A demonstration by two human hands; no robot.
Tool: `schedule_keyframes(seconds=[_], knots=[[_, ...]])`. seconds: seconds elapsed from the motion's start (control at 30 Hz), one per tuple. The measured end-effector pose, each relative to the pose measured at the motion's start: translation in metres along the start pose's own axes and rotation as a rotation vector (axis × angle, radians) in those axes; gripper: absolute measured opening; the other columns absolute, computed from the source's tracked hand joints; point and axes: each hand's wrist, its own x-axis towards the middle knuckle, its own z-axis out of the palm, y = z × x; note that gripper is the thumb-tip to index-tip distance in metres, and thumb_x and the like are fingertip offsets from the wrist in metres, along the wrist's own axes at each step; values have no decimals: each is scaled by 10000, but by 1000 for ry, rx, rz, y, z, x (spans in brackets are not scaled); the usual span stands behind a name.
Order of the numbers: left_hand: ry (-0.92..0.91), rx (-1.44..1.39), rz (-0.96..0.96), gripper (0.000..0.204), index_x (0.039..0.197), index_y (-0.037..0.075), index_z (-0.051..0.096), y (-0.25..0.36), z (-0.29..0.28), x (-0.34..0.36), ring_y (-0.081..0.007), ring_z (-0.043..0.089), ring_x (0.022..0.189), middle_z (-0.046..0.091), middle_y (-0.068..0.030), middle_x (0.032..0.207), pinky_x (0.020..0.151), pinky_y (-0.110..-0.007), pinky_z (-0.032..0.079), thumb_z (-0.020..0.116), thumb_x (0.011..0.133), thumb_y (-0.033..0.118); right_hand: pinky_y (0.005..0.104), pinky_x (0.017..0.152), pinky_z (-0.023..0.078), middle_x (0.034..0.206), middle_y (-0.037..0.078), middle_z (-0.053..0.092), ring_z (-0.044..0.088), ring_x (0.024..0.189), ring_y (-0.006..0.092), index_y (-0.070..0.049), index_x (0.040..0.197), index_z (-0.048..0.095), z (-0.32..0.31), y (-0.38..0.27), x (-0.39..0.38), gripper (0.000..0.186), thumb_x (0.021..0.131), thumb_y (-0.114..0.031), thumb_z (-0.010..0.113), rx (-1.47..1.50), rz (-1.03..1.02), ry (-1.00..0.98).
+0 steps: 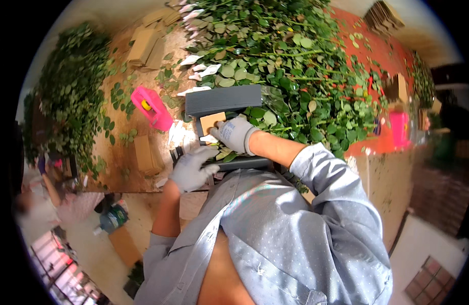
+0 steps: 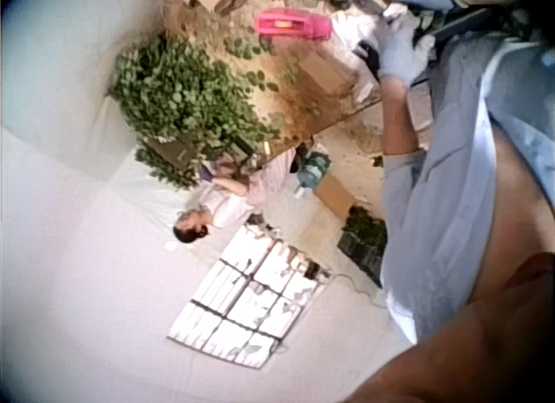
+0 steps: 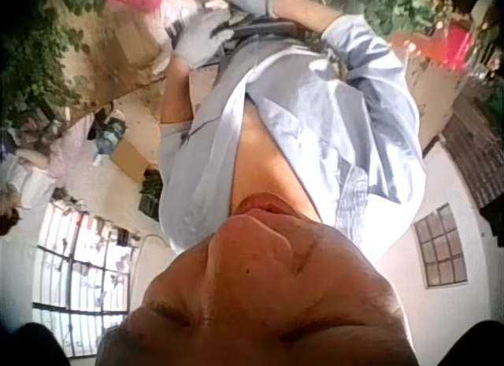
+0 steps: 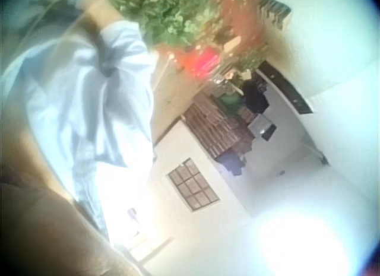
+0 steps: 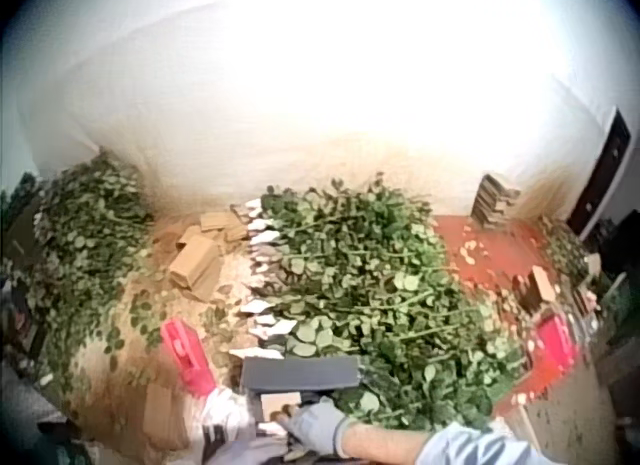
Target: The person prepares roses by placing individual stems into a holder and cutting the ends with a specialized manual cutter.
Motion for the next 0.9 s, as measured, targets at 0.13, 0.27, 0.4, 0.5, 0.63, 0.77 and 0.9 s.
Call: schedule_keyframes(seconds=[0.13,0.27,0.4,0.5,0.63,0.77,0.9], knots=[[65,129,-80,341,1194,57,695,-25,-22,32,-323,671,974,700,-148,1072,865,-427,527,693,903,235,459,784,569,1180,183,656,705,1026,360,-73,1386,505,-1,8,-2,502,897,-112,606,8,9,1],[-13,441,-17,227,1064,100,723,-47,-16,46,-305,664,962,695,-111,979,825,-427,516,698,892,245,465,781,568,1115,194,686,711,990,377,-54,1369,504,1,13,5,485,896,-105,598,36,-9,1],[-58,530,9,124,935,110,706,-58,-10,51,-292,656,943,683,-87,935,833,-428,503,694,873,217,496,790,553,1192,210,676,709,985,396,-95,1422,467,3,18,9,476,949,-101,522,66,-8,-43],[-68,565,62,81,889,103,687,-63,-11,49,-288,652,924,672,-83,910,840,-425,498,683,849,173,468,784,568,1096,210,704,710,975,389,-31,1346,502,2,17,10,462,896,-87,587,63,-9,-25],[-33,541,139,61,870,74,691,-62,-21,46,-316,635,896,654,-114,854,808,-450,491,670,844,125,467,799,567,1100,217,701,708,982,391,-29,1336,510,10,18,13,420,924,-96,557,62,-3,-11],[21,488,102,95,893,84,704,-65,-30,35,-330,640,901,662,-127,860,819,-456,496,631,835,101,464,814,566,1118,221,695,705,1004,386,-43,1338,521,16,17,13,394,948,-98,536,71,13,21],[-377,615,-419,271,1109,91,714,-87,-68,22,-333,651,1052,704,-142,1049,925,-470,494,637,866,182,460,821,565,1125,217,692,702,1018,384,-44,1351,515,28,21,13,408,947,-92,543,96,13,81]])
